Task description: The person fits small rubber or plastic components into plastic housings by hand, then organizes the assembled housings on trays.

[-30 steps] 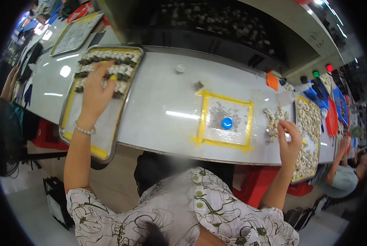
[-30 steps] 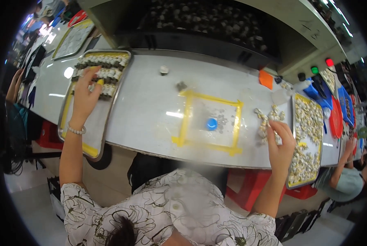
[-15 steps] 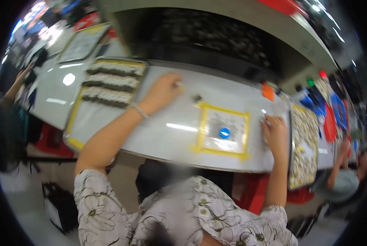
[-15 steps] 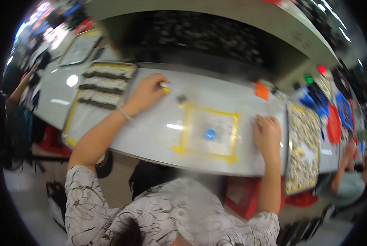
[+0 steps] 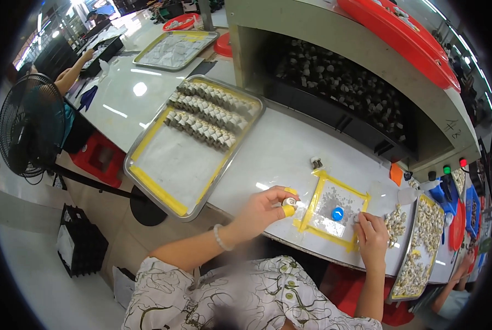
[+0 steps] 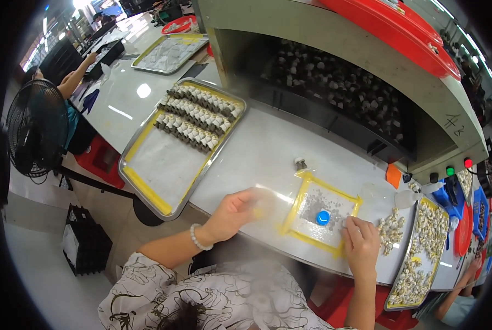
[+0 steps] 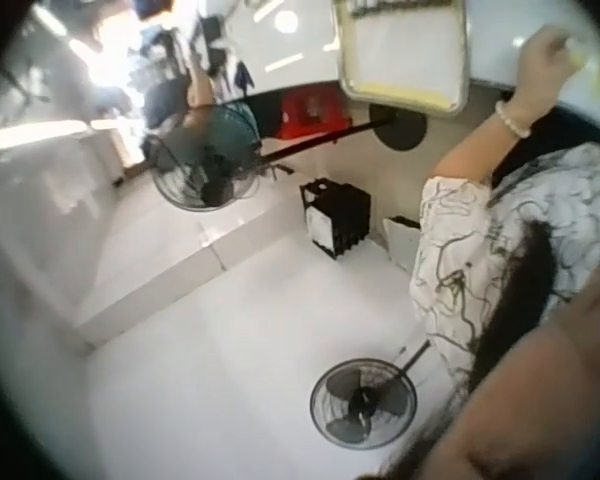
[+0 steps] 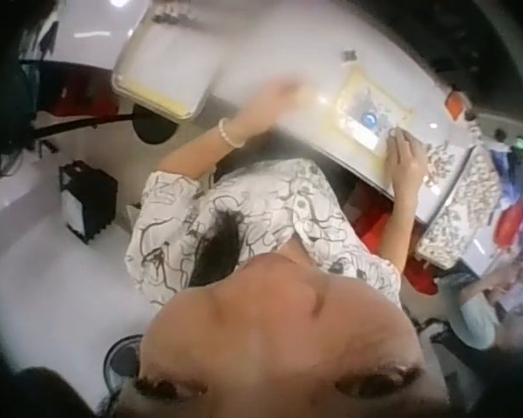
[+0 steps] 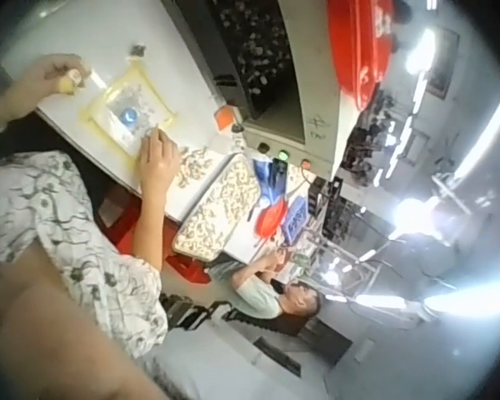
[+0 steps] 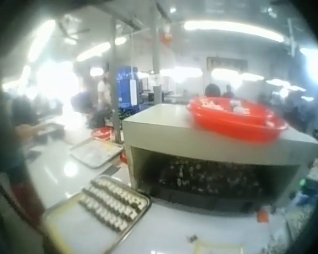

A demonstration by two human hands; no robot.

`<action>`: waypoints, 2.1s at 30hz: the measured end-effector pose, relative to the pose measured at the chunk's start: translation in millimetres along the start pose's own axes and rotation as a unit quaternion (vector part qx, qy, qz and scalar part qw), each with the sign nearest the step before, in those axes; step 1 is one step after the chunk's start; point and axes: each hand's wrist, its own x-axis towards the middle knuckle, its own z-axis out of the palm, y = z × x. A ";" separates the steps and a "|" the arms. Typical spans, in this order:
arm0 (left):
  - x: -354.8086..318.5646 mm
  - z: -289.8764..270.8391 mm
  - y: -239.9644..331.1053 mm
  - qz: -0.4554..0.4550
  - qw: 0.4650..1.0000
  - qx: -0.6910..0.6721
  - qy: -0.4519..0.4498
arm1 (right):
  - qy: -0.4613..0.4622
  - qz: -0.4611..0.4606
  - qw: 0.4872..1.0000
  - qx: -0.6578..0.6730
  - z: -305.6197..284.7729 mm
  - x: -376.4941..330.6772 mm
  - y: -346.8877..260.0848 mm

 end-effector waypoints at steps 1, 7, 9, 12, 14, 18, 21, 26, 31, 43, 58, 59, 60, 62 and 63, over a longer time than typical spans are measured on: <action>1.6 6.2 -5.1 -0.001 0.999 -0.038 0.016 | 0.009 -0.002 1.000 0.020 2.9 -2.4 1.9; 16.6 26.1 -33.8 -0.078 0.992 -0.091 -0.028 | 0.004 0.052 0.995 0.080 5.4 -3.8 -0.3; 20.3 25.1 -40.7 -0.038 0.995 -0.083 -0.040 | 0.003 0.028 0.997 0.070 7.5 0.7 2.1; 18.8 25.5 -45.7 -0.044 0.990 -0.129 -0.037 | -0.018 0.039 0.994 0.101 8.7 3.8 5.5; 23.1 21.4 -53.6 -0.015 0.993 -0.113 -0.031 | -0.026 0.061 0.992 0.111 8.0 7.0 5.8; 27.3 28.3 -47.8 -0.040 0.991 -0.127 -0.027 | -0.022 0.025 0.989 0.146 5.4 21.3 -4.3; 29.0 32.7 -47.4 -0.050 0.989 -0.135 -0.018 | -0.052 0.002 0.989 0.142 6.1 28.4 -10.3; 26.7 32.5 -45.3 -0.055 0.989 -0.129 -0.038 | -0.085 -0.033 0.990 0.106 11.2 33.6 -12.0; 26.7 29.1 -46.7 -0.046 0.988 -0.135 -0.051 | -0.125 -0.061 0.988 0.068 6.5 42.9 -17.6; 27.2 27.4 -46.2 -0.067 0.984 -0.151 -0.068 | -0.061 0.122 0.914 0.382 6.9 29.8 -21.6; 25.1 28.3 -51.8 -0.061 0.990 -0.117 -0.051 | -0.109 0.111 0.905 0.395 5.7 37.5 -39.4; 23.9 28.6 -51.1 -0.053 0.989 -0.129 -0.046 | -0.105 0.116 0.906 0.392 6.4 36.7 -40.0; 25.9 30.1 -50.5 -0.045 0.988 -0.141 -0.046 | -0.105 0.113 0.893 0.422 7.9 36.3 -38.8; 25.4 30.2 -48.9 -0.047 0.987 -0.144 -0.061 | -0.096 0.117 0.883 0.444 9.9 35.2 -37.7; 24.1 29.1 -48.4 -0.047 0.987 -0.144 -0.061 | -0.095 0.118 0.872 0.465 11.8 34.6 -38.8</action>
